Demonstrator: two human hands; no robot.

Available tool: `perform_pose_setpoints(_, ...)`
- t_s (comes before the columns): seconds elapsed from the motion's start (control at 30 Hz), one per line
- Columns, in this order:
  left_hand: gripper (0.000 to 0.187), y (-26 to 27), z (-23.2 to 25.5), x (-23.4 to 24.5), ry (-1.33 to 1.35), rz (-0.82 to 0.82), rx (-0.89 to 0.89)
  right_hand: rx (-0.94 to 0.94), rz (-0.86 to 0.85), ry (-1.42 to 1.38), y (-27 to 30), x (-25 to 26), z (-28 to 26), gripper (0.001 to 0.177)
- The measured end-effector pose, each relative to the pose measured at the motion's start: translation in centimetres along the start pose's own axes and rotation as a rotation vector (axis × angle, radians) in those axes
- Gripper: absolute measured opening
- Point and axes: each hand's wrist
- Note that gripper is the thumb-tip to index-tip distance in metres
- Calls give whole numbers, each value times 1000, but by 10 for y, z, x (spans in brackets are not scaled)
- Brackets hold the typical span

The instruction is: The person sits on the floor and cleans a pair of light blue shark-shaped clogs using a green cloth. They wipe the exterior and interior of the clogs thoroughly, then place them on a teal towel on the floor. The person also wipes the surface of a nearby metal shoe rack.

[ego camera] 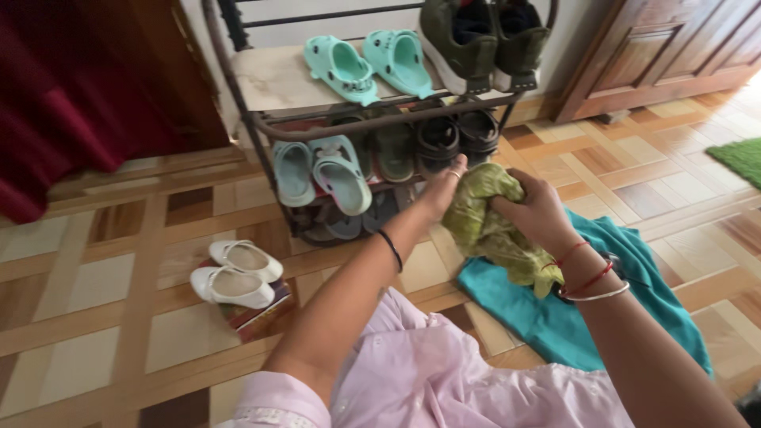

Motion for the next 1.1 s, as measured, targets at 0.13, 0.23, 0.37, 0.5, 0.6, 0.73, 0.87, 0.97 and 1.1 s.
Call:
perform_pose_setpoints(0.13, 49, 41, 35, 10, 367, -21, 103, 78, -231, -349, 14, -25, -48, 66)
perform_pose_setpoints(0.23, 43, 34, 50, 33, 784, -23, 59, 546, -93, -21, 25, -31, -75, 84)
perform_pose_setpoints(0.37, 39, 30, 67, 73, 986, 39, 3, 825, 4, 204, 28, -56, -107, 97)
perform_pose_setpoints(0.5, 38, 17, 75, 88, 804, 123, -102, 687, 15, 166, 18, -75, -119, 87)
perform_pose_setpoints(0.6, 37, 7, 76, 97, 407, 258, -123, 638, 50, 156, 1, -79, -120, 77)
perform_pose_setpoints(0.73, 29, 3, 84, 117, -513, 388, -498, 608, 133, 113, -35, -80, -119, 71)
perform_pose_setpoints(0.87, 29, 2, 120, 139, -805, 460, -662, 589, 197, 99, -74, -86, -123, 67)
perform_pose_setpoints(0.97, 36, -16, 141, 152, -891, 448, -629, 570, 195, 92, -97, -86, -126, 65)
perform_pose_setpoints(1.1, 62, -46, 135, 153, -985, 472, -643, 516, 173, 106, -116, -83, -123, 66)
Point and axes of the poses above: each hand's wrist, its own y-axis away from the middle knuckle, its own x-axis out of the back of the hand, z = x × y, and after that the axes turned 14 degrees about -x, right-handed
